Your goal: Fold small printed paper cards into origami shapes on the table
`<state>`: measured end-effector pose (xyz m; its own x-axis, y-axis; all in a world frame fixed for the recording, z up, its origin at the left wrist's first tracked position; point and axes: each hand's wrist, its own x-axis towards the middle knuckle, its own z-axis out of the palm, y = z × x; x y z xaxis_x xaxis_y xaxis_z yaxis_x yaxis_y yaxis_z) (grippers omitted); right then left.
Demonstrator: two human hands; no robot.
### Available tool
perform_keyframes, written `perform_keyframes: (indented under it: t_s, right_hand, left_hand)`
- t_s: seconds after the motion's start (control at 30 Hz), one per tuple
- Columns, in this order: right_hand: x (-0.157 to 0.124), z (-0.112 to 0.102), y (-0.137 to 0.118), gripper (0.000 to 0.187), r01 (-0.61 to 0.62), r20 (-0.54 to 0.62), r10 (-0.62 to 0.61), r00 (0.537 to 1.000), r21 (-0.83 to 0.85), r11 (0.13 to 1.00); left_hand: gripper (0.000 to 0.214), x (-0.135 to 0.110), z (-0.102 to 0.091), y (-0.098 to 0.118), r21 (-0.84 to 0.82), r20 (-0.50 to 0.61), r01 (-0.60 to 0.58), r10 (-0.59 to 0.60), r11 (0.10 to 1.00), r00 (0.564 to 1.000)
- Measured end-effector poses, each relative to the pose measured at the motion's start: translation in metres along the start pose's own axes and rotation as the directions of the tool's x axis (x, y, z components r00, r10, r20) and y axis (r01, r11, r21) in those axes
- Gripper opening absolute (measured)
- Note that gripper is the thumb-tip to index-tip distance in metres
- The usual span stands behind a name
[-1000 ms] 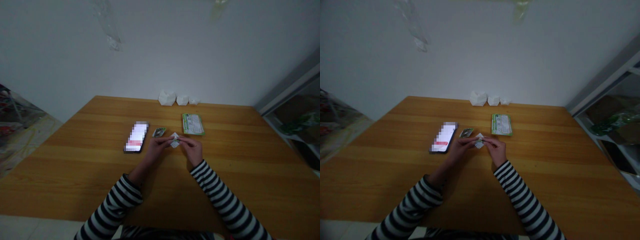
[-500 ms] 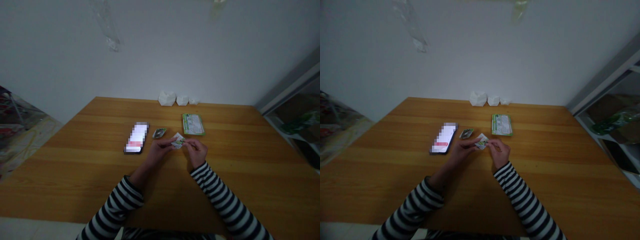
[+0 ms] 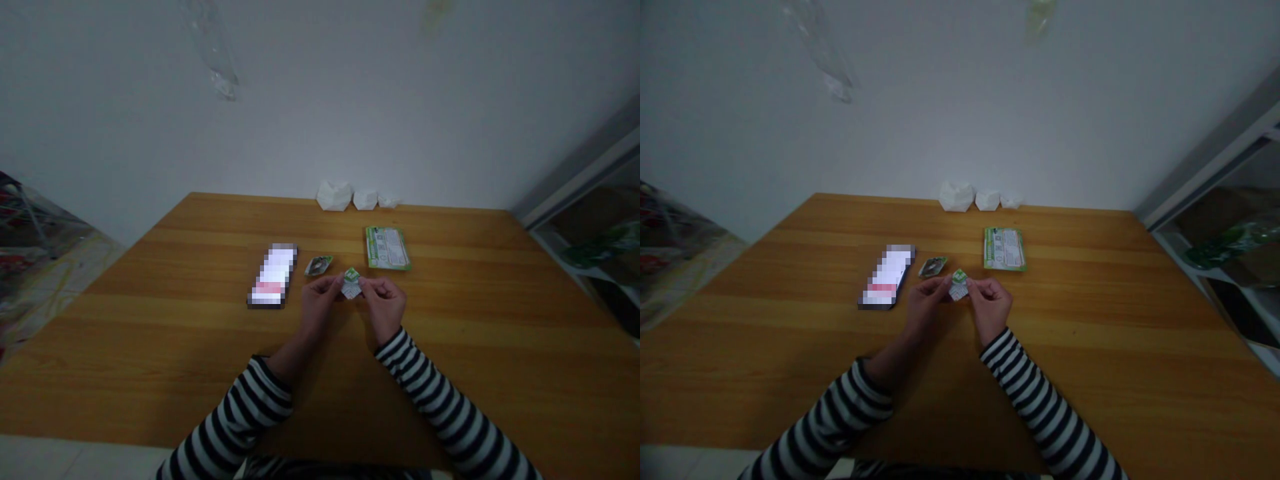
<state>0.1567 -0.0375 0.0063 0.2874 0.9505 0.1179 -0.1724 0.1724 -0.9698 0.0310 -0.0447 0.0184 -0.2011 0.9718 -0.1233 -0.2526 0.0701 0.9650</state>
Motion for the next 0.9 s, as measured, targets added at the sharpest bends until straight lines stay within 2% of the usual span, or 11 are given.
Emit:
perform_keyframes:
  t_s: [0.3, 0.57, 0.77, 0.9]
  right_hand:
    - [0.0091, -0.0072, 0.0053, 0.025, 0.050, 0.143, -0.043, 0.989, -0.045, 0.998]
    - [0.0045, -0.0016, 0.0045, 0.025, 0.082, 0.121, -0.079, 0.989, -0.021, 0.996]
    - [0.0004, 0.0002, 0.0048, 0.021, 0.081, 0.109, -0.076, 0.991, -0.039, 0.996]
    - [0.0016, -0.0009, 0.0064, 0.021, 0.087, 0.101, -0.082, 0.991, -0.046, 0.995]
  left_hand:
    - [0.033, 0.0050, -0.0044, -0.0055, 0.001, 0.039, -0.089, 0.089, 0.996, 0.995]
    - [0.034, 0.0014, 0.0025, -0.0029, -0.078, -0.068, -0.077, 0.072, 0.994, 0.995]
    - [0.047, 0.0014, 0.0019, -0.0026, -0.099, -0.118, -0.103, 0.091, 0.990, 0.989]
    - [0.041, -0.0005, 0.0013, -0.0001, -0.015, -0.044, -0.101, 0.100, 0.995, 0.994]
